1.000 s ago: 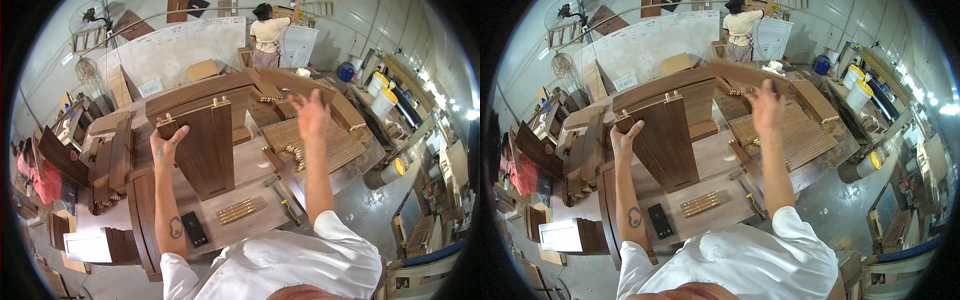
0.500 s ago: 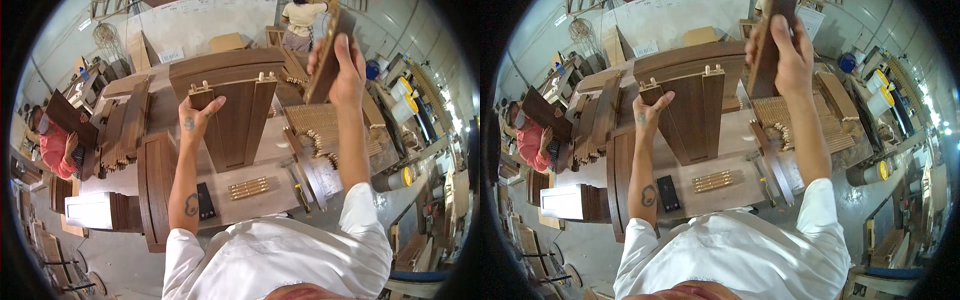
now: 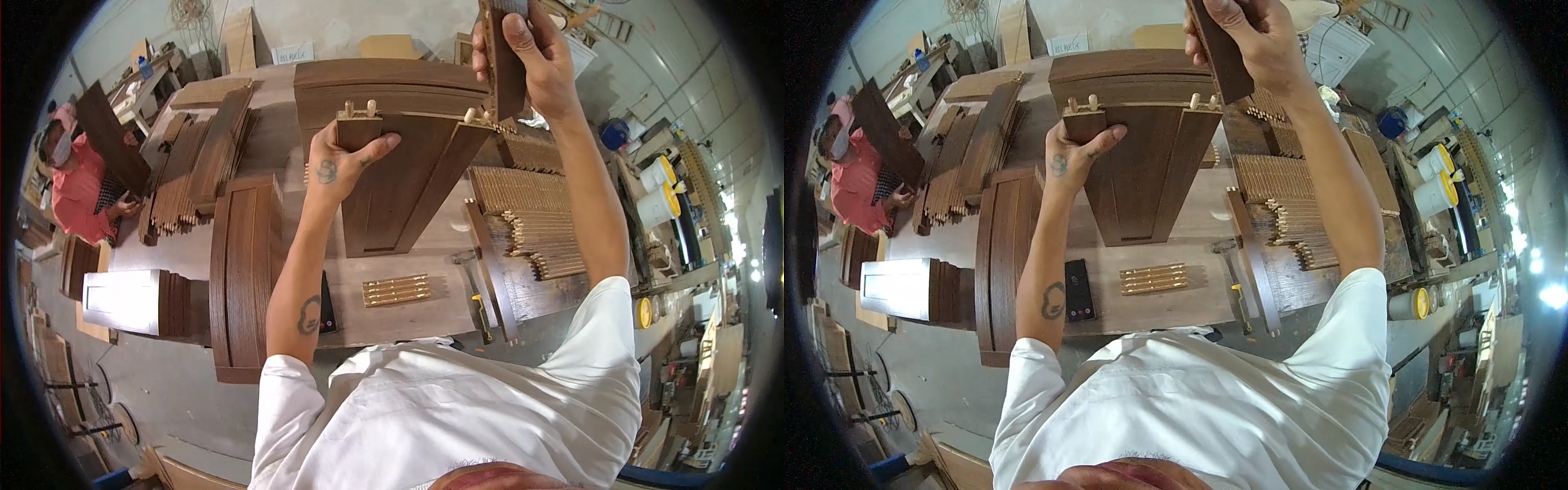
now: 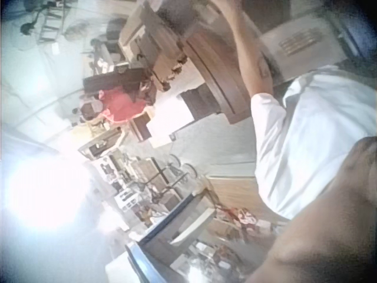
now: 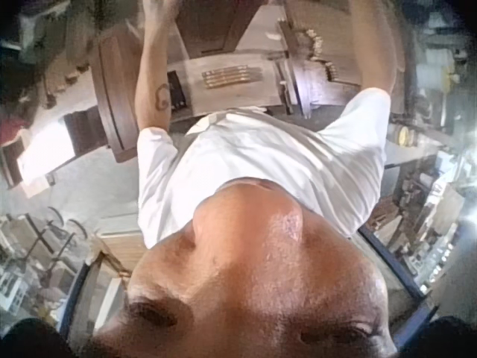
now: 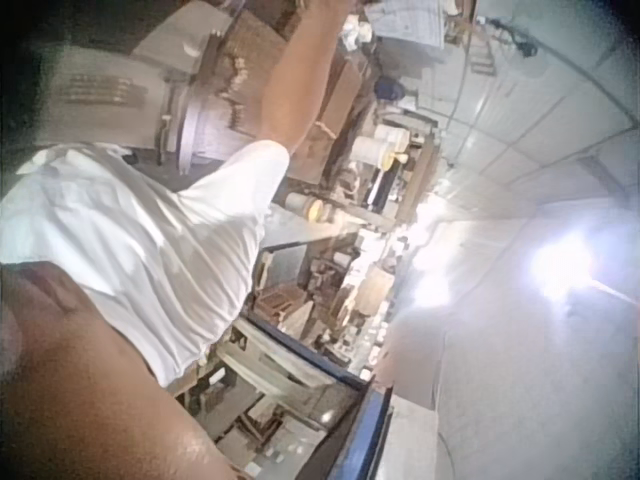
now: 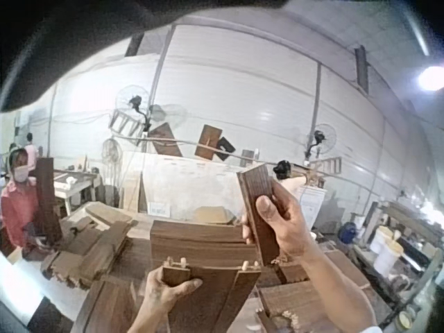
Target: The person assembles wood panels by fitting wood slats into grooves and hammering wooden frame components together at a workbench.
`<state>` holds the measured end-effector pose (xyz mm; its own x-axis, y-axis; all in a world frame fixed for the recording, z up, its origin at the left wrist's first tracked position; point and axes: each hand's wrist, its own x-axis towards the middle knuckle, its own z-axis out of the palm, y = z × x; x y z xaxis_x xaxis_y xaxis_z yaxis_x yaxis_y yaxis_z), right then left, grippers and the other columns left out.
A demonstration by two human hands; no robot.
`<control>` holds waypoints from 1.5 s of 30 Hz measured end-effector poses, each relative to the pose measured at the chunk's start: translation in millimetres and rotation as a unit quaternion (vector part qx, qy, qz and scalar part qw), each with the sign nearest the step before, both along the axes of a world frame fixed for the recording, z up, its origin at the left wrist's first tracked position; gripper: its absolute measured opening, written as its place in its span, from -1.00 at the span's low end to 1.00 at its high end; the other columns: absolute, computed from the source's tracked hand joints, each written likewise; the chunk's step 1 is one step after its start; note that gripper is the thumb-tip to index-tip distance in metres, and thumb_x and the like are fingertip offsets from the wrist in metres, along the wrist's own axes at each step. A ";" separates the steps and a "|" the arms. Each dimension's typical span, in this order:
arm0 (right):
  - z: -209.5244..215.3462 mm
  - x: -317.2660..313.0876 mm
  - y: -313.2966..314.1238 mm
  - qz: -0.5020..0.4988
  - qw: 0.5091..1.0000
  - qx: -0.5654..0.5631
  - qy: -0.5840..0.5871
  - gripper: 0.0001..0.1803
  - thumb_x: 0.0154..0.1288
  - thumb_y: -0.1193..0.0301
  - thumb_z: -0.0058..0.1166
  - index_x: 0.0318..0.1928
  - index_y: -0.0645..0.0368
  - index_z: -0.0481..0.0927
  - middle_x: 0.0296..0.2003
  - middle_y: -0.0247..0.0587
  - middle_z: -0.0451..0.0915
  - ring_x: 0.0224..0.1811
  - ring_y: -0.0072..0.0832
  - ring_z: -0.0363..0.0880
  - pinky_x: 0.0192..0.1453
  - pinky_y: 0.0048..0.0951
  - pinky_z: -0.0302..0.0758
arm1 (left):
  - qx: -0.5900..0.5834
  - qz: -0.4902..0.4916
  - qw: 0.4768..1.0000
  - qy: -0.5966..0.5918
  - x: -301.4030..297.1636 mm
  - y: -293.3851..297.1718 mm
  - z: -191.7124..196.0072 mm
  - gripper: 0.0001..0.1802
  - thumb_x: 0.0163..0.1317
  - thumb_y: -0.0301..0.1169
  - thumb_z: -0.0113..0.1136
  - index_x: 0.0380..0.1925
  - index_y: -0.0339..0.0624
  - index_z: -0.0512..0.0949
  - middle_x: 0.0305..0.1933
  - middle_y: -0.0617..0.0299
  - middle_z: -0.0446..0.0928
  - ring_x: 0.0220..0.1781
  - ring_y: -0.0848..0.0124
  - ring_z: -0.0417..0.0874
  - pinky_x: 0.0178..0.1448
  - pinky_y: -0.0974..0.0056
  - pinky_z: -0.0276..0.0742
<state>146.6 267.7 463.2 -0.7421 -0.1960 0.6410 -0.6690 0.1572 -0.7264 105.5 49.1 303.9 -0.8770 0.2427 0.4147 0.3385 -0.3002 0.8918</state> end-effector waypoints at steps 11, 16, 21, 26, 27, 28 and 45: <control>-6.4 -6.7 -9.0 0.003 0.996 0.085 -0.003 -0.51 0.35 0.08 0.06 0.03 0.24 0.36 -0.39 -0.26 0.56 -0.48 -0.50 0.60 -0.43 -0.51 0.54 | -0.008 -0.015 1.000 -0.012 3.4 -4.0 4.2 -0.71 0.01 -0.53 0.45 -0.25 -0.34 0.59 -0.30 0.30 0.65 -0.29 0.60 0.60 -0.17 0.46 0.55; -8.0 -3.6 -24.2 0.011 0.971 0.238 -0.003 -0.61 0.42 0.27 0.01 0.13 0.23 0.38 -0.27 -0.21 0.57 -0.27 -0.48 0.62 -0.18 -0.46 0.62 | 0.055 -0.044 0.997 -0.015 -1.8 -1.6 -2.6 -0.69 0.01 -0.48 0.47 -0.25 -0.32 0.59 -0.32 0.31 0.65 -0.32 0.62 0.58 -0.16 0.45 0.54; -4.5 -7.8 -48.7 -0.050 0.894 0.429 0.116 -0.63 0.38 0.28 0.09 0.07 0.23 0.43 -0.29 -0.15 0.60 -0.30 -0.49 0.59 -0.16 -0.46 0.50 | 0.073 -0.057 0.996 -0.013 -2.6 -0.3 -4.5 -0.69 0.01 -0.49 0.47 -0.24 -0.32 0.60 -0.32 0.34 0.64 -0.29 0.64 0.56 -0.14 0.47 0.52; -5.0 -13.5 -56.1 -0.065 0.869 0.472 0.136 -0.62 0.31 0.28 0.14 0.03 0.25 0.47 -0.30 0.01 0.66 -0.29 -0.11 0.66 -0.27 -0.27 0.52 | 0.033 -0.068 0.997 -0.007 -2.2 -4.9 -2.1 -0.69 0.01 -0.50 0.46 -0.23 -0.31 0.60 -0.30 0.35 0.64 -0.27 0.64 0.56 -0.14 0.47 0.51; -4.7 -13.4 -58.1 -0.066 0.864 0.477 0.146 -0.61 0.30 0.29 0.15 0.03 0.26 0.47 -0.31 0.01 0.66 -0.28 -0.08 0.65 -0.25 -0.26 0.52 | 0.047 -0.074 0.996 -0.012 -0.2 -4.7 1.1 -0.68 0.02 -0.50 0.46 -0.21 -0.30 0.60 -0.29 0.35 0.64 -0.27 0.64 0.56 -0.13 0.46 0.51; -5.4 -14.9 -58.8 -0.060 0.864 0.483 0.130 -0.60 0.30 0.29 0.15 0.04 0.25 0.47 -0.32 0.02 0.66 -0.28 -0.07 0.65 -0.25 -0.26 0.52 | 0.047 -0.076 0.996 -0.009 -0.4 -5.0 2.2 -0.68 0.02 -0.50 0.45 -0.21 -0.30 0.59 -0.29 0.35 0.64 -0.27 0.64 0.55 -0.13 0.46 0.51; -8.7 -25.2 -62.6 -0.036 0.839 0.538 0.072 -0.60 0.34 0.29 0.08 0.08 0.22 0.38 -0.30 0.13 0.57 -0.24 0.11 0.53 -0.20 -0.16 0.42 | 0.045 -0.087 0.995 0.023 -12.1 -7.1 2.4 -0.69 0.02 -0.48 0.48 -0.27 -0.29 0.56 -0.35 0.34 0.61 -0.31 0.62 0.56 -0.19 0.45 0.55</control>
